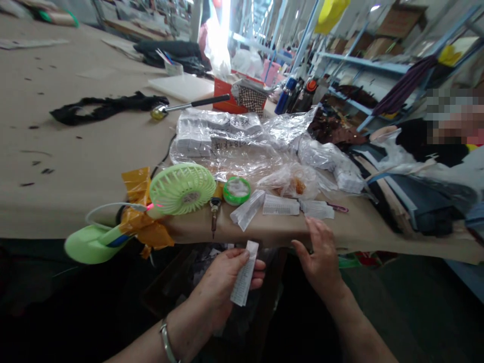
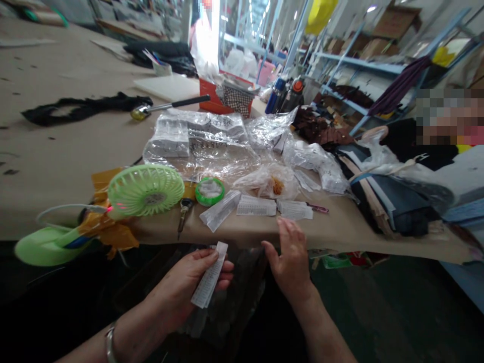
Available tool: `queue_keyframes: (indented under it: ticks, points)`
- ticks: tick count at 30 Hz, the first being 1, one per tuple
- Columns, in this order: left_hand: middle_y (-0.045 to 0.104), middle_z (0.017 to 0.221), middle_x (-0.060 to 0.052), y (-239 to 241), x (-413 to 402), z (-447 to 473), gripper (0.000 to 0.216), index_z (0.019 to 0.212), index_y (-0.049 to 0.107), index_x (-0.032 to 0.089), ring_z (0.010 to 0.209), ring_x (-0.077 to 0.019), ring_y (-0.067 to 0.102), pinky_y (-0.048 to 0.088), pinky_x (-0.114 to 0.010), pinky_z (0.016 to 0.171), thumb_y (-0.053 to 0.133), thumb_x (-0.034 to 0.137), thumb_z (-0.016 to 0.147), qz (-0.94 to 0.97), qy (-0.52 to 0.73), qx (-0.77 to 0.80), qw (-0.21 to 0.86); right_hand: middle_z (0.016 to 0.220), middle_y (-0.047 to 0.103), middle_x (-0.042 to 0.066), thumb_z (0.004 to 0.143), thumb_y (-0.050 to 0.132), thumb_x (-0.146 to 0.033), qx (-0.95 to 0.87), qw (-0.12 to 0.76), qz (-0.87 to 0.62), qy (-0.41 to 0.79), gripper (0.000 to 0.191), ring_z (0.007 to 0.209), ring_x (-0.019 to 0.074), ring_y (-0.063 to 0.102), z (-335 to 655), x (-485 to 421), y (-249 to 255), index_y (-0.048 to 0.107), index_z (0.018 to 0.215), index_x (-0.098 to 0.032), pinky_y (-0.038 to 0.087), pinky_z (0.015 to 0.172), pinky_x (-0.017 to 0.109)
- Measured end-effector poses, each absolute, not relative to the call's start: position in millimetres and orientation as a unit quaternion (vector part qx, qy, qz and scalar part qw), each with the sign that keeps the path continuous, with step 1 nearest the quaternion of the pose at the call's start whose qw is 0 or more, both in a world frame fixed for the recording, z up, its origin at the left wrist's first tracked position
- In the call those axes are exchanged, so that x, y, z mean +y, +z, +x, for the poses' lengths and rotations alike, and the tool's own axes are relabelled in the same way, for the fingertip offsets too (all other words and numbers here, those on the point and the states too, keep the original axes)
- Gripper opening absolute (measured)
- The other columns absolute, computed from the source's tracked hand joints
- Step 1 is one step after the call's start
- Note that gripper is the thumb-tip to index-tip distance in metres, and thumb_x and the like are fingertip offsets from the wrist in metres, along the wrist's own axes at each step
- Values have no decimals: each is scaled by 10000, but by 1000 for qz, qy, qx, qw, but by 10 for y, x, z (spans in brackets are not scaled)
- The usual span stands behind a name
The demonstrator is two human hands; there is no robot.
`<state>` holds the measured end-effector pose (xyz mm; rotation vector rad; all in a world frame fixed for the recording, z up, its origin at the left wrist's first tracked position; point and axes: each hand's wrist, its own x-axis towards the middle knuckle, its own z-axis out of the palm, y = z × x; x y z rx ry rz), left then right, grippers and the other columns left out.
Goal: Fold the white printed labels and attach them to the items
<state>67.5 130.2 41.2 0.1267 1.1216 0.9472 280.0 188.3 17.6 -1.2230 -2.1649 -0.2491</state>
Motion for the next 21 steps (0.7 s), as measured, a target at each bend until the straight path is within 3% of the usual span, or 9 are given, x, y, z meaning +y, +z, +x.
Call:
queue_keyframes:
  ticks: [2,5,11,15,18,21]
  points:
    - [699,718,-98,392,1288,670,59,870,571,106,576,-147,666,554,-256,579,537,154,871,66,429,516,738,1295,521,214,876,526,-470,-795,262,-525,-155,597,1220,371,440,3011,2012,120,421,1348,-119,385,960,588]
    - [699,724,-98,347,1267,672,70,888,572,101,577,-150,669,554,-249,561,539,160,870,73,426,519,738,1266,569,173,899,509,-412,-804,211,-530,-171,458,1183,351,478,3207,2106,63,512,1272,-145,386,949,563]
    - [696,740,-101,319,1246,671,76,889,569,98,585,-150,669,556,-256,564,529,160,871,78,428,520,735,986,688,84,888,550,-231,-816,346,-458,-74,135,979,238,627,3237,2028,129,660,962,-204,486,885,442]
    - [689,724,-94,311,1230,687,90,857,579,101,541,-134,642,536,-255,549,515,162,869,79,436,508,739,1023,677,70,851,576,-127,-807,435,-397,46,165,1008,228,633,2842,1754,185,645,964,-225,504,894,444]
    - [670,682,-69,287,1218,693,90,820,617,94,523,-120,612,488,-223,512,586,178,814,69,471,474,741,1056,670,74,832,573,-99,-856,412,-286,129,218,1086,250,598,2400,1498,183,625,998,-229,497,908,478]
    - [629,615,-25,261,1202,672,125,717,638,96,515,-92,568,407,-177,478,713,185,670,62,531,433,726,992,693,72,840,546,-91,-892,372,-235,105,192,1047,235,617,2060,1340,139,644,947,-216,493,910,460]
